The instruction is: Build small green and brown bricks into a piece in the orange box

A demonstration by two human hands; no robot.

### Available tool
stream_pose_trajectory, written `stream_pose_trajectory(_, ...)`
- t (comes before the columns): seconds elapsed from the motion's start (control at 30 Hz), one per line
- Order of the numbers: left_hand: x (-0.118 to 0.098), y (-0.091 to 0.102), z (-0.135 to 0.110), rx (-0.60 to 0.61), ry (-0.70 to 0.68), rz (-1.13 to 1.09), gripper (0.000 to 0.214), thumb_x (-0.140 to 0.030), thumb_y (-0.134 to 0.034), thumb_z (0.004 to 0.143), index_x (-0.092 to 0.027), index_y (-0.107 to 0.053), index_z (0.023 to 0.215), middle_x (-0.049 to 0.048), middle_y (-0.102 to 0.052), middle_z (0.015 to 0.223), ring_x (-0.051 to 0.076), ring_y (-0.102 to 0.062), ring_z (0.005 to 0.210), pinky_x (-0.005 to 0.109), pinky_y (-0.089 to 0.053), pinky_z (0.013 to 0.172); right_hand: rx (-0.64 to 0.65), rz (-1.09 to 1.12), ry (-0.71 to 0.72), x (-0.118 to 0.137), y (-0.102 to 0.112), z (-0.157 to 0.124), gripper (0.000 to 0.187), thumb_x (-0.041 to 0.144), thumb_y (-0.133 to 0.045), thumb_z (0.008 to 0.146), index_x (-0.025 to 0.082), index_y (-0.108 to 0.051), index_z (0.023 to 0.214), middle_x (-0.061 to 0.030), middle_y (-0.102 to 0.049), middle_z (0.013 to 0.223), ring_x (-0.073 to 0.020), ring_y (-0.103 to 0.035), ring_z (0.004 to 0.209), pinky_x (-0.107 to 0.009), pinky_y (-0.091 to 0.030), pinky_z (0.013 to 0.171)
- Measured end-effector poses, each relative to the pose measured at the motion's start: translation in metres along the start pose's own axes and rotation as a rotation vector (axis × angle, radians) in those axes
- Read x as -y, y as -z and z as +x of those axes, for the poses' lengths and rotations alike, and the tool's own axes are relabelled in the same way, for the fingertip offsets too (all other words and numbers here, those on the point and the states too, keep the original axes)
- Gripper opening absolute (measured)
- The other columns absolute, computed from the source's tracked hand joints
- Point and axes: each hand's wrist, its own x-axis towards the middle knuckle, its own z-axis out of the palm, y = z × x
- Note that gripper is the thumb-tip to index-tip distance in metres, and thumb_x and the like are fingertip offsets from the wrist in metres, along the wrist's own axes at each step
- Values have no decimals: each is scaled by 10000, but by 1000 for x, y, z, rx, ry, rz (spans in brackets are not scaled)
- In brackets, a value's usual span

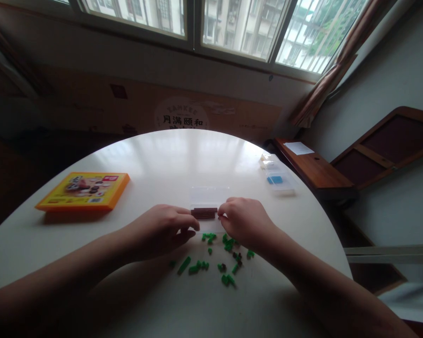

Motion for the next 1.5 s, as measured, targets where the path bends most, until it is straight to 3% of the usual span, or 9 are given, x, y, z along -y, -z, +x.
stream_pose_trajectory(0.23,0,0,0,-7,-12,-9,174,-184,-557,812,-248,-706,874,-6,-722,850,122,-630,648,215,-409,589,-17,-36,-43,2,-2,3,225,311,-533,886,235,-744,874,-37,-695,845,-133,-584,668,-246,-345,554)
stream_pose_trajectory(0.6,0,0,0,2,2,-18,161,-191,-560,816,-258,-695,872,-23,-719,846,117,-621,644,215,-388,574,1,67,12,-5,6,-3,200,293,-553,878,283,-751,900,6,-679,821,-118,-590,689,-250,-377,619)
stream_pose_trajectory(1.5,0,1,0,13,-31,9,171,-178,-554,806,-238,-696,878,7,-710,849,119,-622,637,213,-398,556,-5,169,16,-7,-5,3,223,309,-536,898,273,-754,924,2,-708,834,-130,-612,712,-253,-414,633)
